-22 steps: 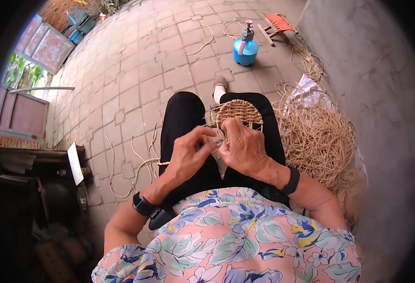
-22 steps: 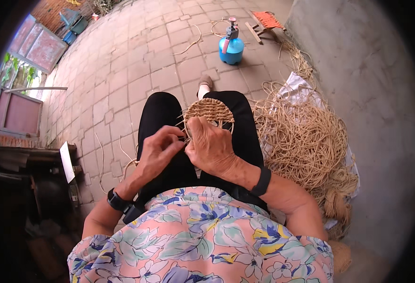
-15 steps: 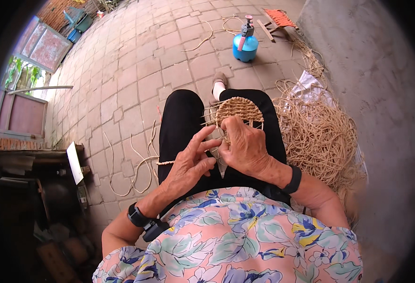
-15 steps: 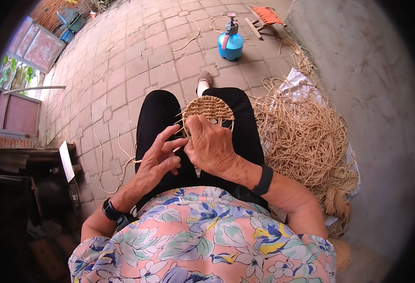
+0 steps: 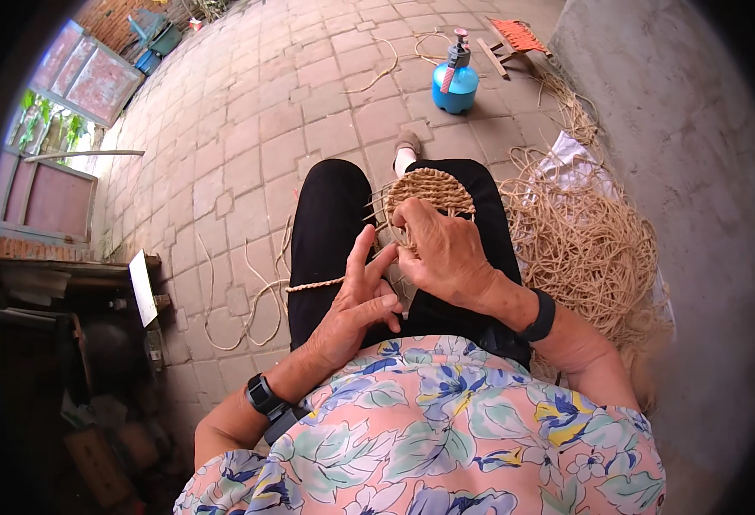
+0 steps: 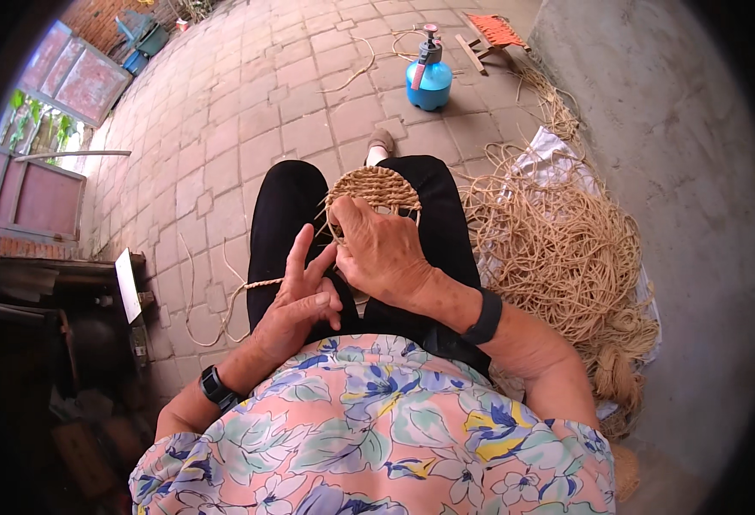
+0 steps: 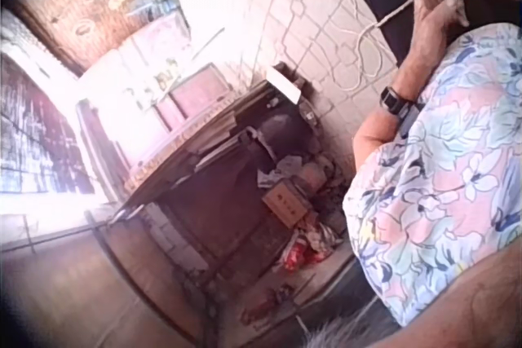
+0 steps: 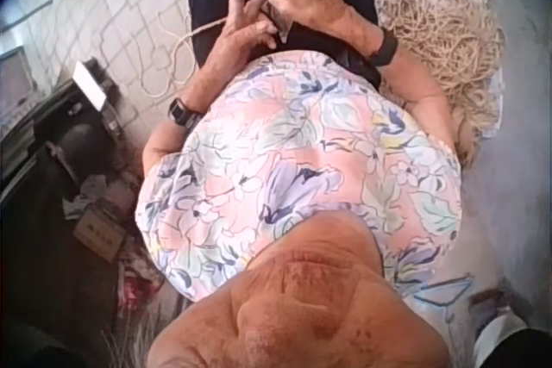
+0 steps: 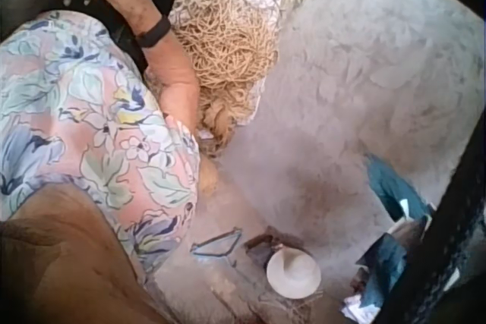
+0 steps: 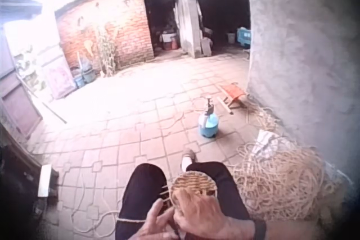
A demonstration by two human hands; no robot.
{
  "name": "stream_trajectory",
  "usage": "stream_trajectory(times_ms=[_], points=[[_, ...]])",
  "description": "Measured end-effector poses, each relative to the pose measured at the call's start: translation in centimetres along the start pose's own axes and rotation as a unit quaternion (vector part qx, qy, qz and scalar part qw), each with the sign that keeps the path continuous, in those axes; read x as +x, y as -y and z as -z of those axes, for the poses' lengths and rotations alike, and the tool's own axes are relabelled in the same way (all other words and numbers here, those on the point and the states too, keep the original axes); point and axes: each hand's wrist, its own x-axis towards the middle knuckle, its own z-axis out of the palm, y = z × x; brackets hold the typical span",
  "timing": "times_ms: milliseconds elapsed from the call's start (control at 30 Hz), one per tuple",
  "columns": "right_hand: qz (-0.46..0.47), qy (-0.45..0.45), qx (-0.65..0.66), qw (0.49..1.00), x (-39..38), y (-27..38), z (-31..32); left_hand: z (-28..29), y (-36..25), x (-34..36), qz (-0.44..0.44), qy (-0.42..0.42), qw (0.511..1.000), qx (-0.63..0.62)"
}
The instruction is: Hand-weaving a basket from straw or similar natural fibers.
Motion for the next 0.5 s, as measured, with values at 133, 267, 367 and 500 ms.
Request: stream_trajectory(times_ms=[133,267,367,500], points=[[-0.058,0.011,0.158,0.986,0.5,-1.1,1.7,-0.3,-0.6,0.2,-0.004,-0.003,0.999,0.042],[-0.065,0.026,0.174,0.982,0.1,-2.0,2.1,-0.4,-1.0,0.3,0.015,-0.012,0.999,-0.039],[0.032,0.005,0.133,0.991,0.0,-3.5,1.5,-0.6,-1.3,0.6,0.025,-0.011,0.998,-0.058],[0.103,0.041,0.104,0.988,1.0,-4.0,2.1,-1.2,-1.7,0.8,0.044,-0.016,0.998,0.042]])
